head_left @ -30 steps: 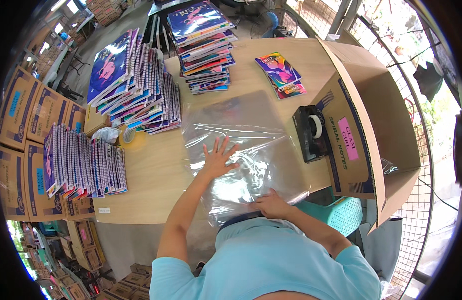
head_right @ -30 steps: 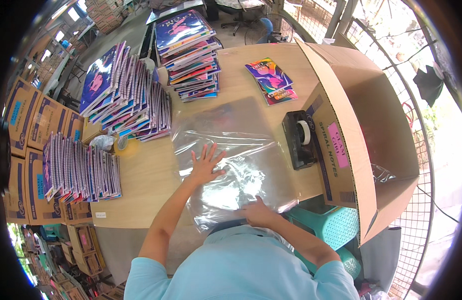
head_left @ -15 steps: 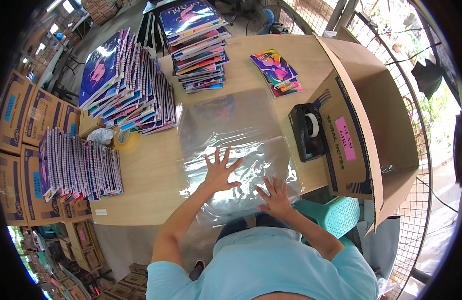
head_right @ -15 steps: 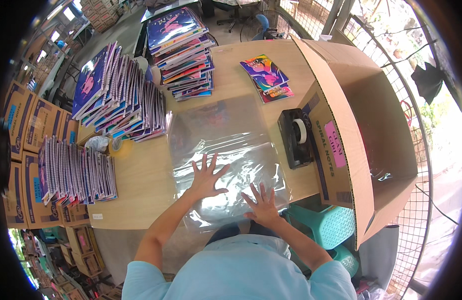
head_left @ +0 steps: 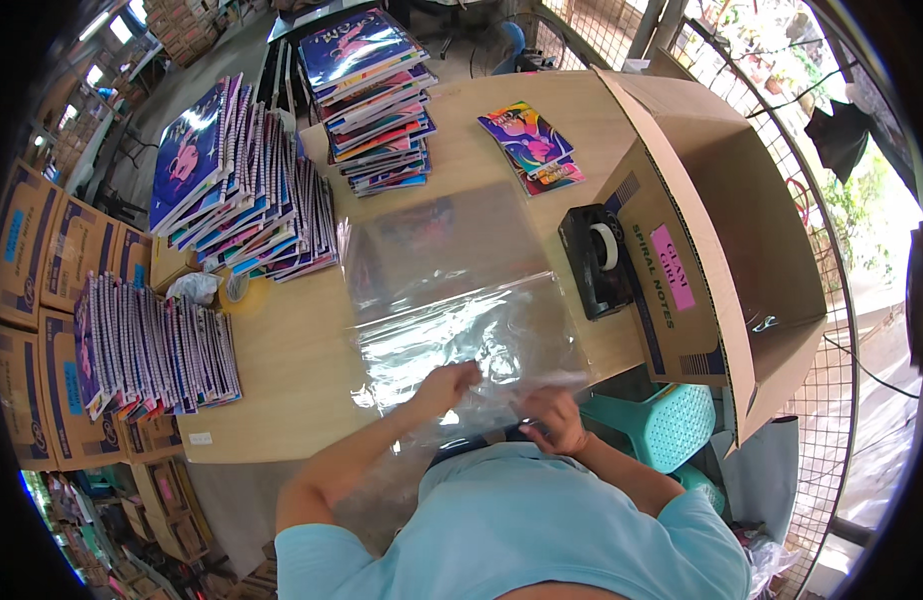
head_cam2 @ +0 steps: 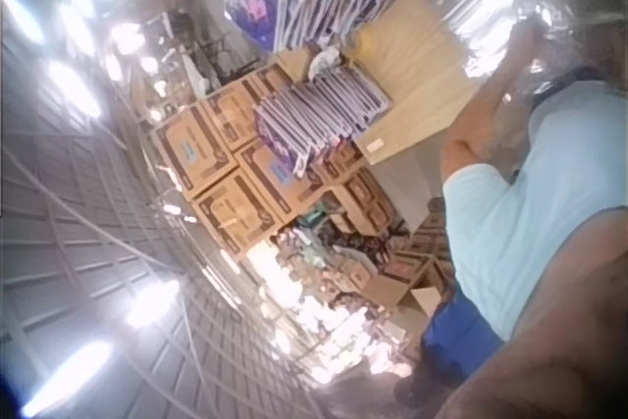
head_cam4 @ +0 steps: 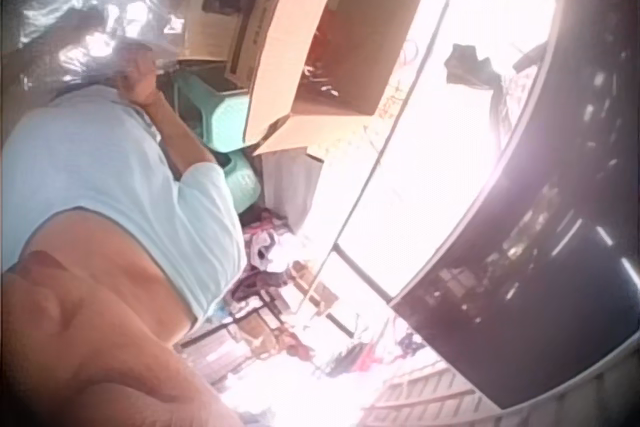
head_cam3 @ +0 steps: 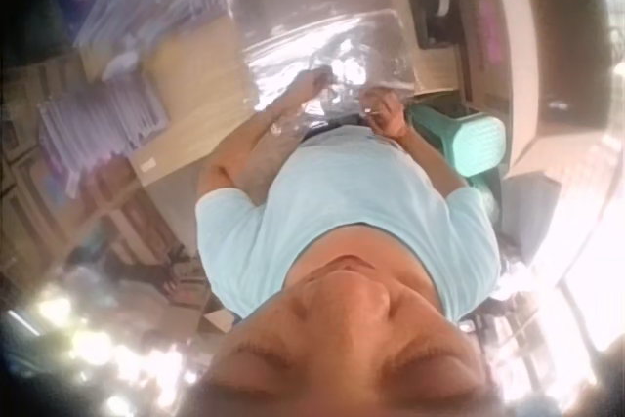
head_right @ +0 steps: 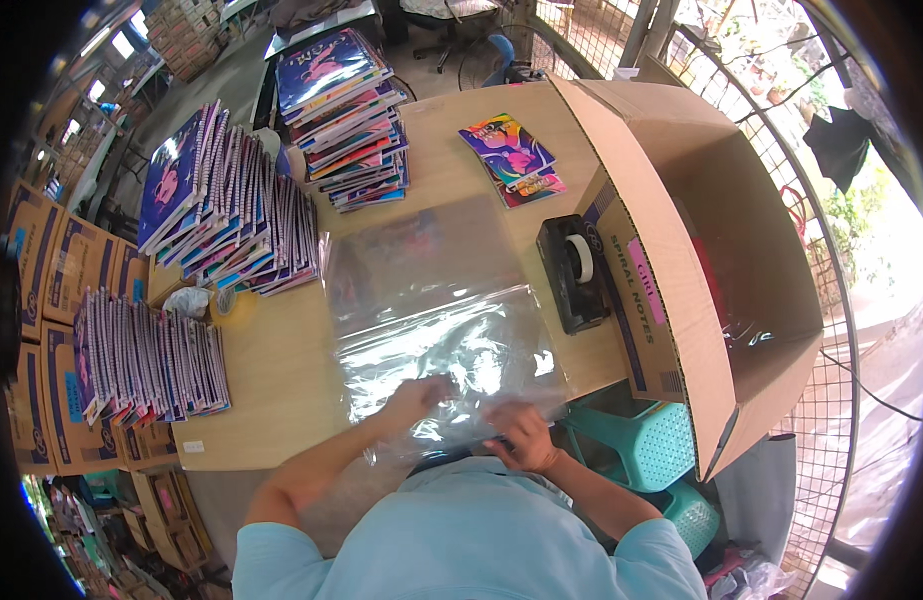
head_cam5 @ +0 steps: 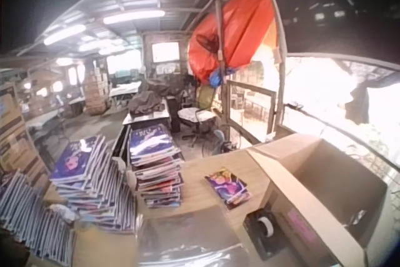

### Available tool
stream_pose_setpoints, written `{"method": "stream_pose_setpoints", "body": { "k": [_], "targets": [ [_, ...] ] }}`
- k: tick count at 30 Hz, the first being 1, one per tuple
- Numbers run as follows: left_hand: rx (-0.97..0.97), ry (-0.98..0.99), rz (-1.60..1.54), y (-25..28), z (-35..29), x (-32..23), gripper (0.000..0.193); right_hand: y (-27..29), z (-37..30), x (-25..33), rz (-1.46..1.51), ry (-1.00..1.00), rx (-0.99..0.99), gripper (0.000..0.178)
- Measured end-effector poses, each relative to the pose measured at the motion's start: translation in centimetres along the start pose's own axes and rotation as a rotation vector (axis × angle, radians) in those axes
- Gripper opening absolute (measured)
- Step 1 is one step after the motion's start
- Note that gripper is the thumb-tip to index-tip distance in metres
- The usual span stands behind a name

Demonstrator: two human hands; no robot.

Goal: The person wraps spiral notebooks in clear plastic bags. They place a notebook on a plastic sheet, fold the plastic around it, and seal the package using a tape dispenser. The wrapped notebooks are then placed into a cardboard box.

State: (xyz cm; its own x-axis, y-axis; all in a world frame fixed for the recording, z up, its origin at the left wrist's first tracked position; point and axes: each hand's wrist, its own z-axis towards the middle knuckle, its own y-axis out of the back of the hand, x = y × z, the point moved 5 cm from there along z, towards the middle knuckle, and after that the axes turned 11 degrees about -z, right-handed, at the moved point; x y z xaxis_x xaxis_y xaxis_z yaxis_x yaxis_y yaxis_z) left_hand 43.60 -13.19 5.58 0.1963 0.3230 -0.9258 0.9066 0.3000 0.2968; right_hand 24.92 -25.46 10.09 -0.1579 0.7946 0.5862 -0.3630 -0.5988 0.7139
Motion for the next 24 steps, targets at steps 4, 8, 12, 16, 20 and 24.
{"method": "stream_pose_setpoints", "body": {
  "k": [4,8,12,16,20,24],
  "targets": [
    [0.277,0.179,-0.549,6.7,6.9,0.6,0.027,-4.3,1.6,-1.4,-0.133,-0.013,0.314,0.057],
    [0.147,0.045,0.157,17.4,15.6,-3.6,0.020,-7.9,2.9,-5.2,-0.568,-0.129,0.513,0.073],
    [-0.355,0.009,0.704,27.6,18.8,-5.9,0.024,-8.2,3.1,-4.9,-0.519,-0.090,0.549,0.077],
    [-0.801,-0.731,0.677,16.8,15.0,-14.2,0.026,-7.4,3.4,-4.9,-0.550,-0.149,0.594,0.078],
    [-0.011,-0.469,0.671,1.7,7.7,-1.4,0.033,-7.0,3.9,-4.1,-0.494,-0.089,0.552,0.074],
    [-0.067,-0.284,0.829,1.8,6.9,0.7,0.045,-6.7,3.3,-4.1,-0.523,-0.071,0.619,0.070]
  ]
}}
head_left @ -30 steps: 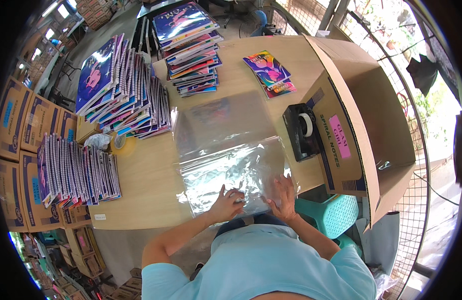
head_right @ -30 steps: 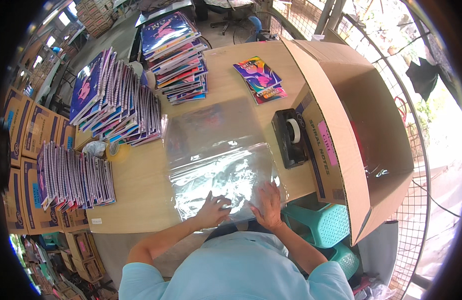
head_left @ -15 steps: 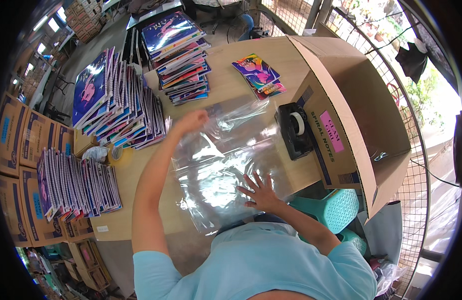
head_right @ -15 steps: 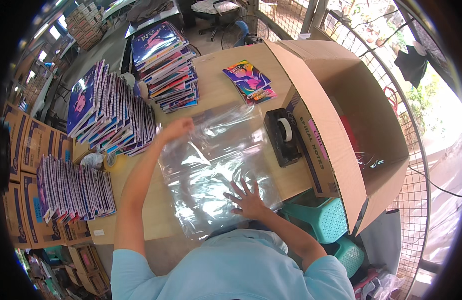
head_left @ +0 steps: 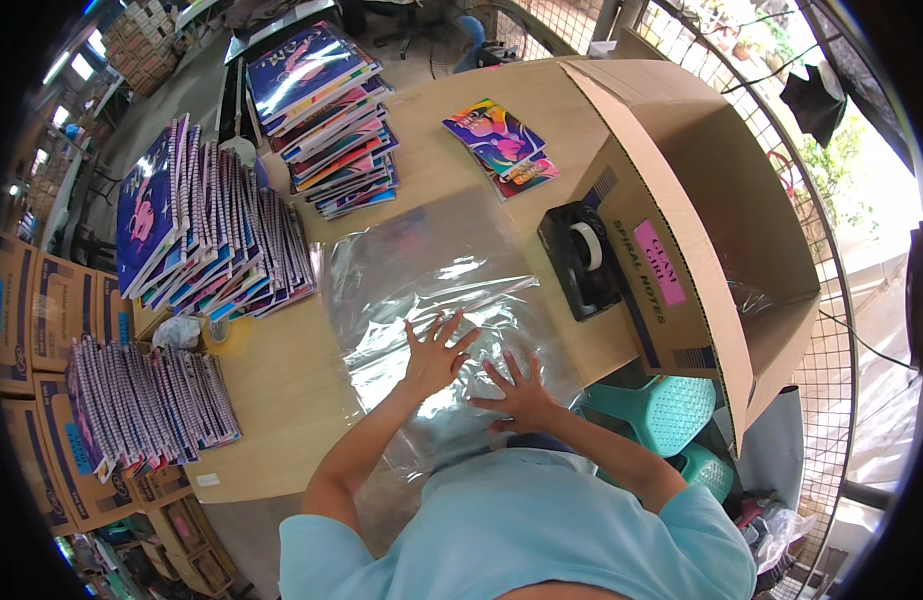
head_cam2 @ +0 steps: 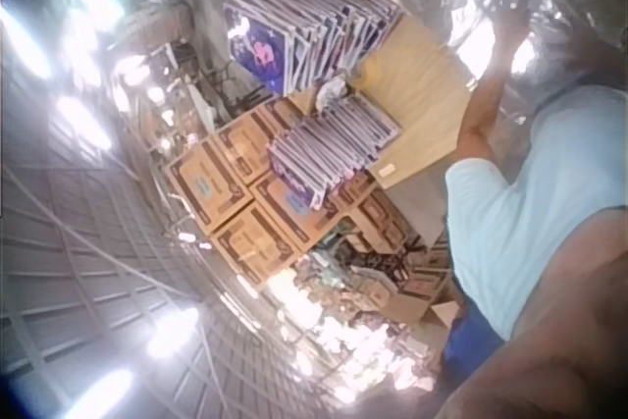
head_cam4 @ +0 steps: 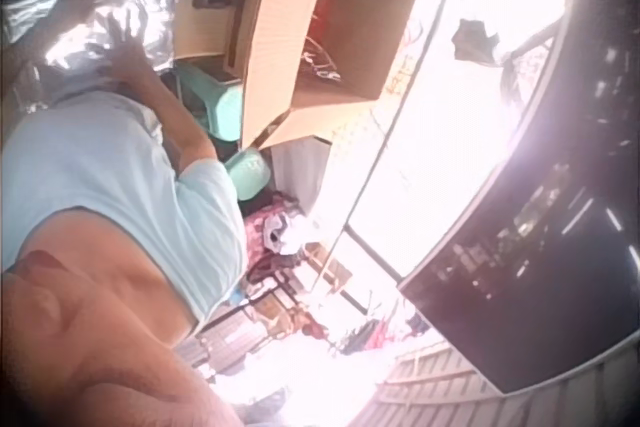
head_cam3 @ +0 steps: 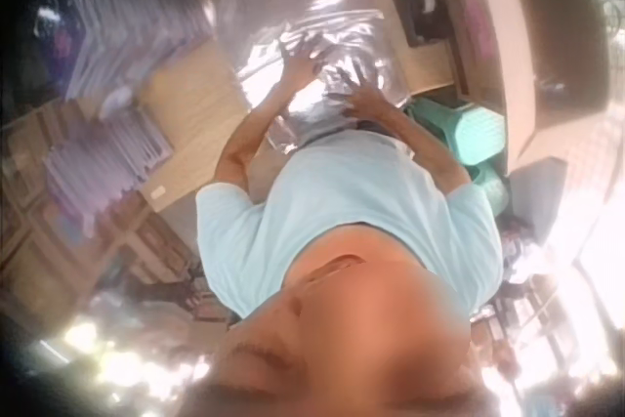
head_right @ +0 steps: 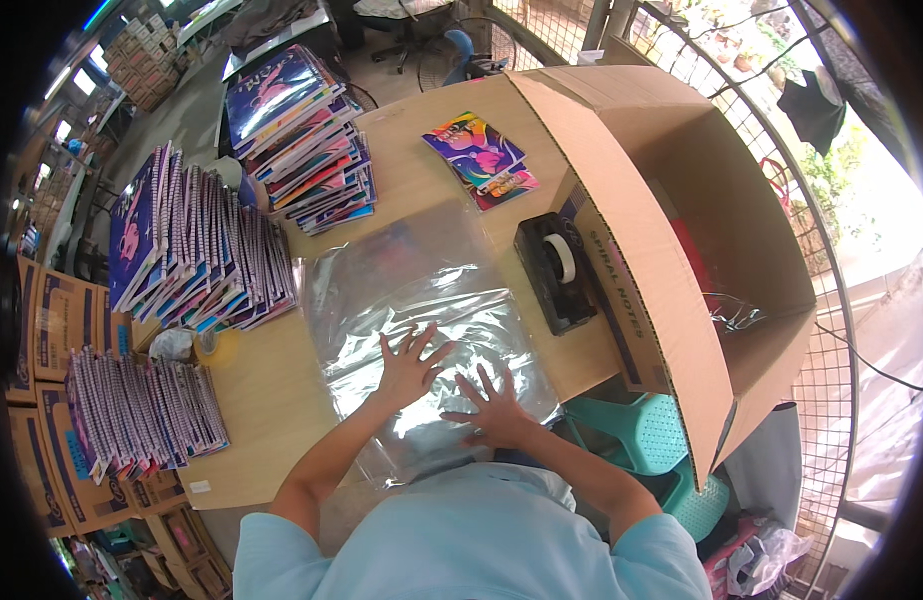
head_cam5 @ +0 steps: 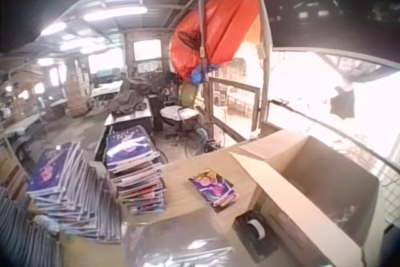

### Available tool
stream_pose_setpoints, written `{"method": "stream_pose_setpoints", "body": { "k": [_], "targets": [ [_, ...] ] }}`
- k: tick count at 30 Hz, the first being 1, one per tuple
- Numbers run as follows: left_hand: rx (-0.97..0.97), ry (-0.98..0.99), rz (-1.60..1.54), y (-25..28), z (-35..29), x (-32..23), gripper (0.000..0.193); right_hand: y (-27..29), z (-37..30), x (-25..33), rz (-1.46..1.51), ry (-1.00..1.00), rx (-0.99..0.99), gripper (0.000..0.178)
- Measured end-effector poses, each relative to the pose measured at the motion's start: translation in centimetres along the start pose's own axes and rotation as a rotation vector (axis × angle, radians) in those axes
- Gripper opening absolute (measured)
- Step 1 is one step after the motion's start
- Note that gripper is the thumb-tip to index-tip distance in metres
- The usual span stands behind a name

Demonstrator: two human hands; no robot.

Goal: The person wraps spiral notebooks in clear plastic bags. They place a notebook on a plastic sheet, fold the plastic around it, and seal the package using a tape dispenser. The wrapped notebooks are then placed into a cardboard box.

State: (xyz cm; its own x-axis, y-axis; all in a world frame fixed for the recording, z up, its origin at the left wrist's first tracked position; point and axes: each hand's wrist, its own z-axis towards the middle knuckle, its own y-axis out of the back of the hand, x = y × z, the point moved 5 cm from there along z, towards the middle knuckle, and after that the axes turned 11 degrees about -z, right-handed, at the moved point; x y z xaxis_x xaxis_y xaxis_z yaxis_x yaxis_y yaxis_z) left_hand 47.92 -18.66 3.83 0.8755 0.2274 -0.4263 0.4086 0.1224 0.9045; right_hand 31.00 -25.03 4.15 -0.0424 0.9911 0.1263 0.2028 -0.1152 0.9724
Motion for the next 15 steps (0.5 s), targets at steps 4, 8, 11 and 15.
{"method": "stream_pose_setpoints", "body": {
  "k": [4,8,11,15],
  "targets": [
    [0.121,0.124,-0.037,-0.3,0.3,1.9,0.066,-2.0,-2.4,0.8,0.060,0.141,-0.019,0.068],
    [0.073,0.135,-0.055,-0.8,0.6,2.4,0.073,-0.8,-2.9,1.2,0.067,0.253,0.084,0.047],
    [0.107,0.160,-0.020,-0.3,0.7,2.3,0.076,-0.7,-3.5,1.2,-0.012,0.395,0.183,0.030],
    [-0.086,0.318,0.009,1.4,-1.8,2.3,0.084,0.6,-3.4,1.1,0.033,0.396,0.202,0.015]
  ]
}}
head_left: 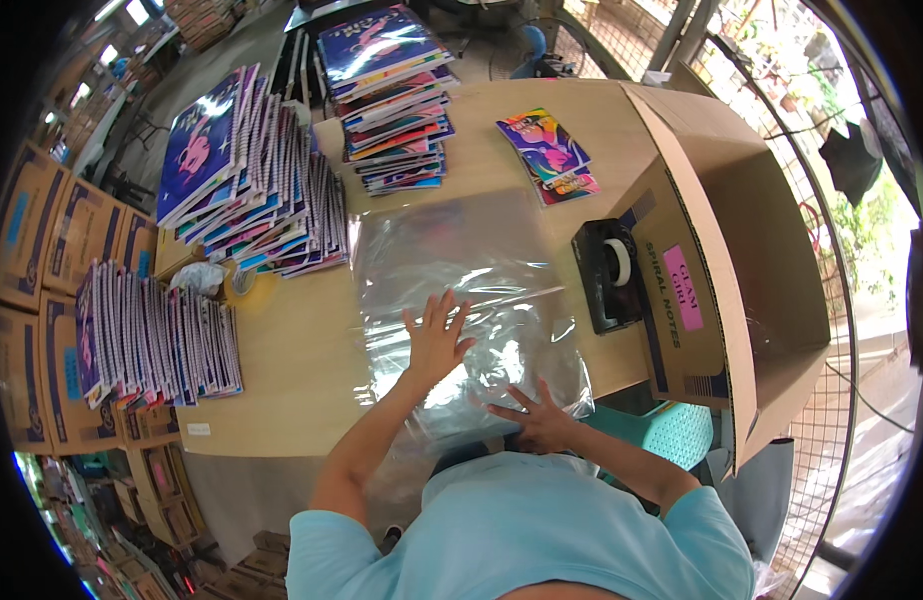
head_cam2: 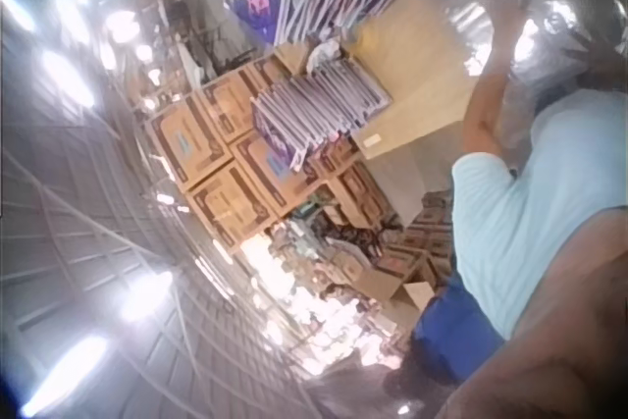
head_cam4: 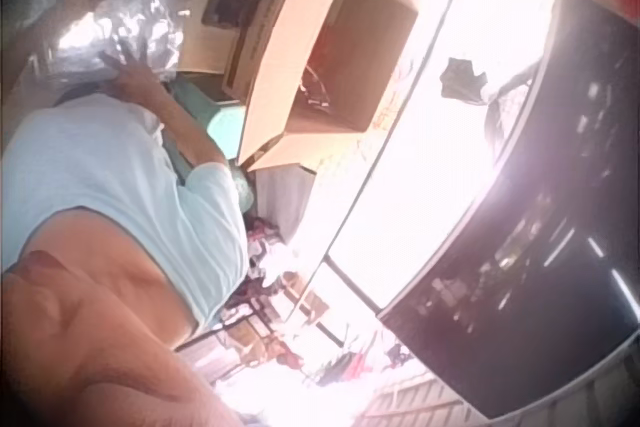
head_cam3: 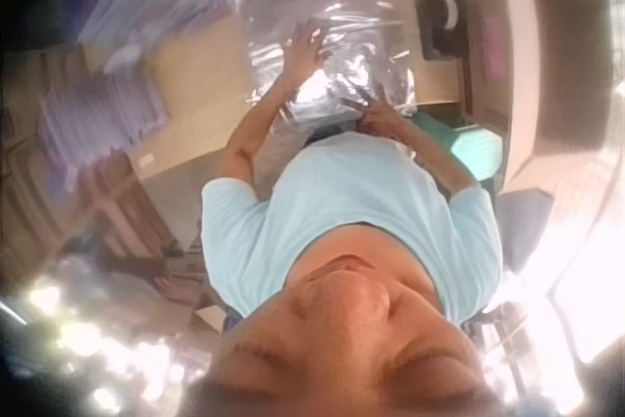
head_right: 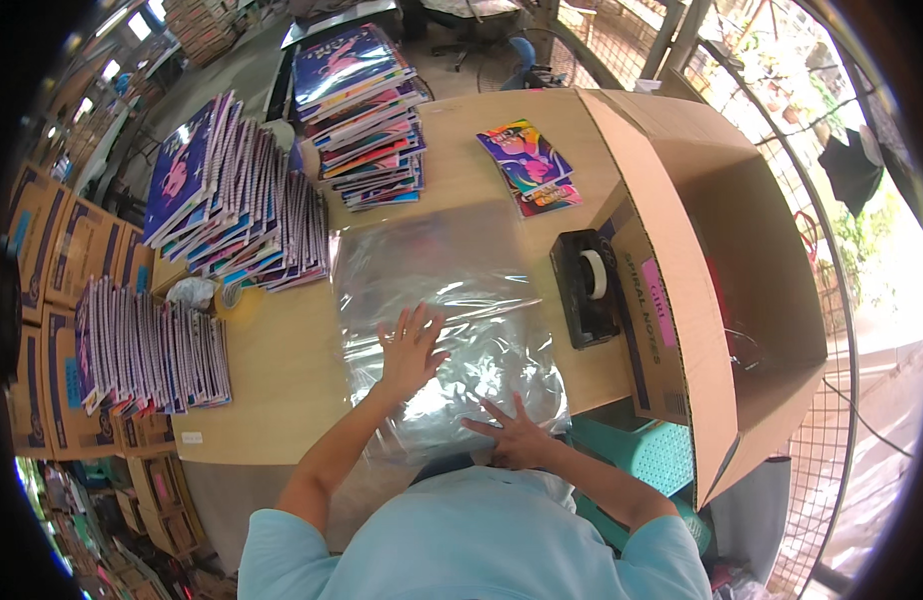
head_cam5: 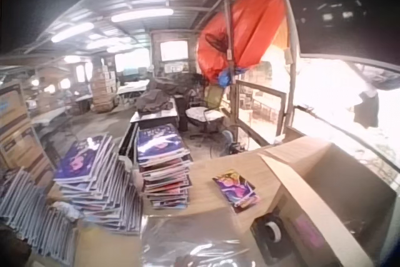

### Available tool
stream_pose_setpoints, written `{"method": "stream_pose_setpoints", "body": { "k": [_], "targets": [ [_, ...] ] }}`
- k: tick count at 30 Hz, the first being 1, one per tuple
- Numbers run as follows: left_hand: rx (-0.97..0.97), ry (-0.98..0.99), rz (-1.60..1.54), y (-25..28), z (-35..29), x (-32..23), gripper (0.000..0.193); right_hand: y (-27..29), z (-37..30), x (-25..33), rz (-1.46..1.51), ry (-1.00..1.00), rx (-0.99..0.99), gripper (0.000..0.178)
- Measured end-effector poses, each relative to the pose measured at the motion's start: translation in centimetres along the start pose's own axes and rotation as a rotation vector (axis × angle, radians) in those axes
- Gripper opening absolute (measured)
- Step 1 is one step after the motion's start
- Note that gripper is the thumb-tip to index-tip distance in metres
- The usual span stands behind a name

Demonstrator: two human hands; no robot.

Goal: The person wraps spiral notebooks in clear plastic bags. They place a notebook on a plastic sheet, fold the plastic around it, and seal the package using a tape dispenser. The wrapped notebooks are then placed into a cardboard box.

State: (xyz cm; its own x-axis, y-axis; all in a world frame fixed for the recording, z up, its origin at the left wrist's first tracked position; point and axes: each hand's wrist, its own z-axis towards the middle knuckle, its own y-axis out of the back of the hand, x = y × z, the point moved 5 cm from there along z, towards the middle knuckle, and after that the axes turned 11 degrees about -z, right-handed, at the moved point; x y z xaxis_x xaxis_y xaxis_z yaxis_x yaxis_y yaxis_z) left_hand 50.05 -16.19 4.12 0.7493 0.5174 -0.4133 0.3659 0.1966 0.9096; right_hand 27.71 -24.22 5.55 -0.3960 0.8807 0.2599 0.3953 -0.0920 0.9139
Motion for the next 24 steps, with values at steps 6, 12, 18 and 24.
{"method": "stream_pose_setpoints", "body": {
  "k": [6,12,18,24],
  "targets": [
    [0.191,0.057,0.026,1.9,-11.0,5.3,0.107,-0.4,0.2,0.1,0.097,-0.026,0.015,0.009],
    [-0.096,-0.029,-0.296,5.8,-11.5,-3.3,0.074,0.9,-0.3,-0.3,0.213,0.054,-0.080,0.029],
    [0.190,0.231,-0.199,-1.9,-13.4,-2.3,0.063,-0.8,-1.6,-4.2,0.077,-0.321,-0.424,0.068],
    [0.109,0.312,-0.012,0.9,-18.4,-2.2,0.091,-2.2,-3.4,-4.6,-0.061,-0.419,-0.241,0.100]
  ]
}}
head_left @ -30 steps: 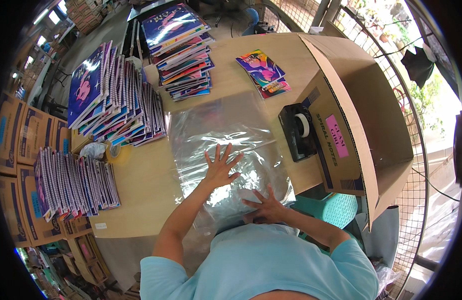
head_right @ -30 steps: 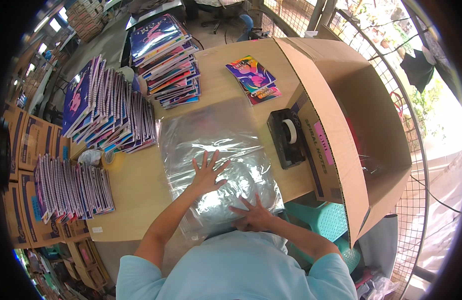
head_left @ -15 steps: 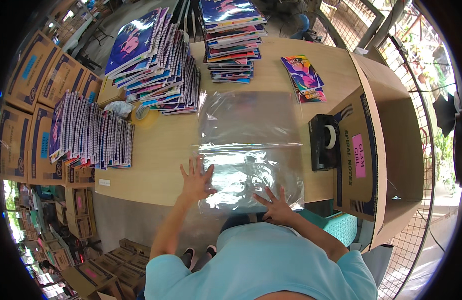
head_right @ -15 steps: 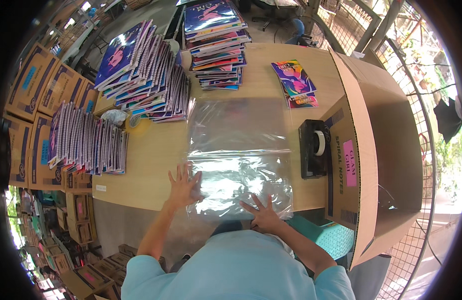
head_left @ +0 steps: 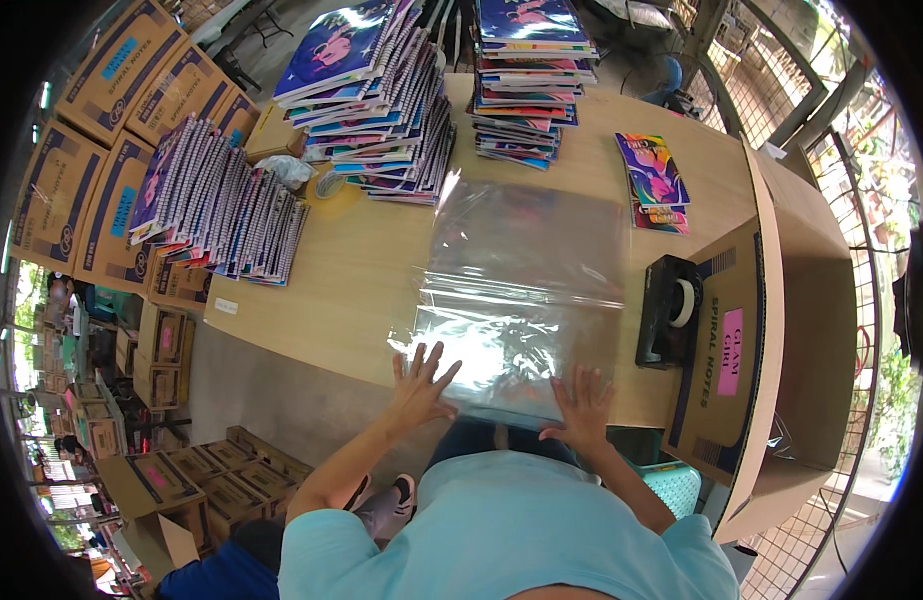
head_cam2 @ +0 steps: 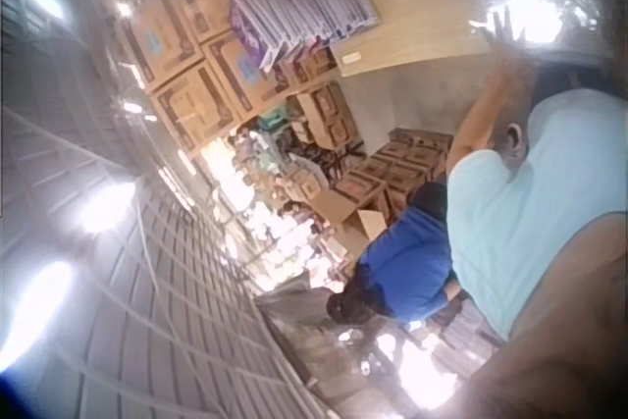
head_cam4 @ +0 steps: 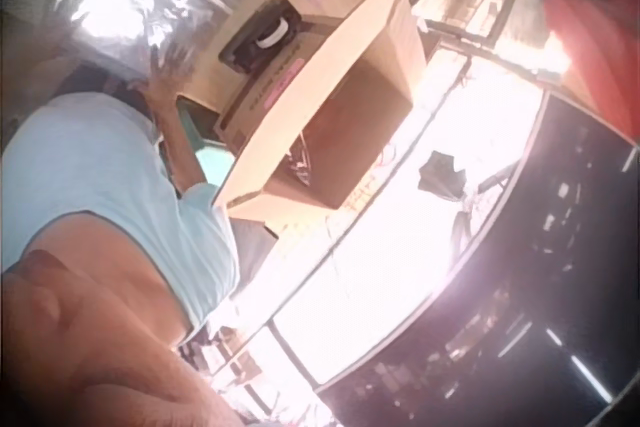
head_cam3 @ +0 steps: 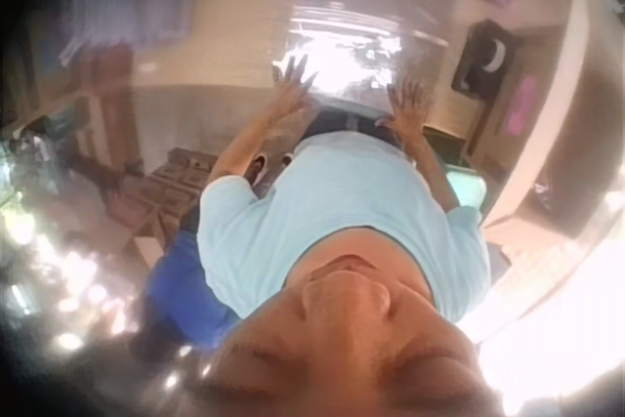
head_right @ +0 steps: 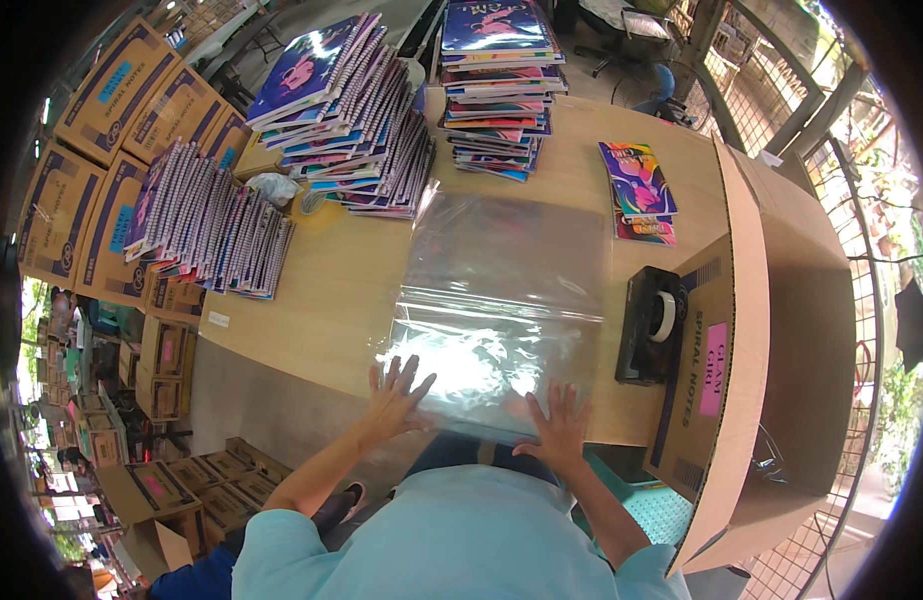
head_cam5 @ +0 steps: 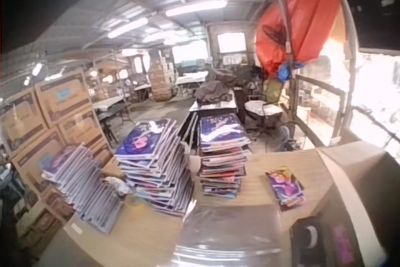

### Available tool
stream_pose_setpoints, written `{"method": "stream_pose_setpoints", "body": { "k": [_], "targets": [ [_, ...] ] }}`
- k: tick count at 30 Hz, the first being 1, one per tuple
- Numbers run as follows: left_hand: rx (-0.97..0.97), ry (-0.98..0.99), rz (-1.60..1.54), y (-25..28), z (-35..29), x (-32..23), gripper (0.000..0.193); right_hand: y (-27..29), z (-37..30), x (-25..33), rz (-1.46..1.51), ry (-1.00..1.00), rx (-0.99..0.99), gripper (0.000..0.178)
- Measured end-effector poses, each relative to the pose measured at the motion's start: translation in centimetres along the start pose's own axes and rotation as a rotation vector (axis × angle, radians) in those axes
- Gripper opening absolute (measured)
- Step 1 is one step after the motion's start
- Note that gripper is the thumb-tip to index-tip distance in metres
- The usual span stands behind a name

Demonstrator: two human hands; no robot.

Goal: The person wraps spiral notebooks in clear plastic bags. They place a notebook on a plastic sheet, fold the plastic around it, and seal the package using a tape dispenser. The wrapped notebooks are then placed into a cardboard box.

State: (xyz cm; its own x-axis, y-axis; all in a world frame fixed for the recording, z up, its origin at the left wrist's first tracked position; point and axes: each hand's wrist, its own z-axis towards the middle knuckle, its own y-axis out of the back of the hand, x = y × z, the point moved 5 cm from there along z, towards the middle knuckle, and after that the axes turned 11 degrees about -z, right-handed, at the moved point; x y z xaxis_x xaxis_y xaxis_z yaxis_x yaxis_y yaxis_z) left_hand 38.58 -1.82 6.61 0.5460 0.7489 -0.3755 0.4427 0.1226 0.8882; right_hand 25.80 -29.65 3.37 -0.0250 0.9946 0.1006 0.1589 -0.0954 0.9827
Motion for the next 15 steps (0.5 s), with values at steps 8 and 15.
{"method": "stream_pose_setpoints", "body": {
  "k": [8,15],
  "targets": [
    [-0.081,0.033,0.232,-3.1,-0.8,5.1,0.106,-2.3,-1.9,-2.4,-0.265,-0.145,0.072,0.084],
    [0.036,0.134,-0.016,0.5,-0.1,7.8,0.122,-3.5,-1.9,-3.0,-0.409,-0.132,-0.055,0.088]
  ]
}}
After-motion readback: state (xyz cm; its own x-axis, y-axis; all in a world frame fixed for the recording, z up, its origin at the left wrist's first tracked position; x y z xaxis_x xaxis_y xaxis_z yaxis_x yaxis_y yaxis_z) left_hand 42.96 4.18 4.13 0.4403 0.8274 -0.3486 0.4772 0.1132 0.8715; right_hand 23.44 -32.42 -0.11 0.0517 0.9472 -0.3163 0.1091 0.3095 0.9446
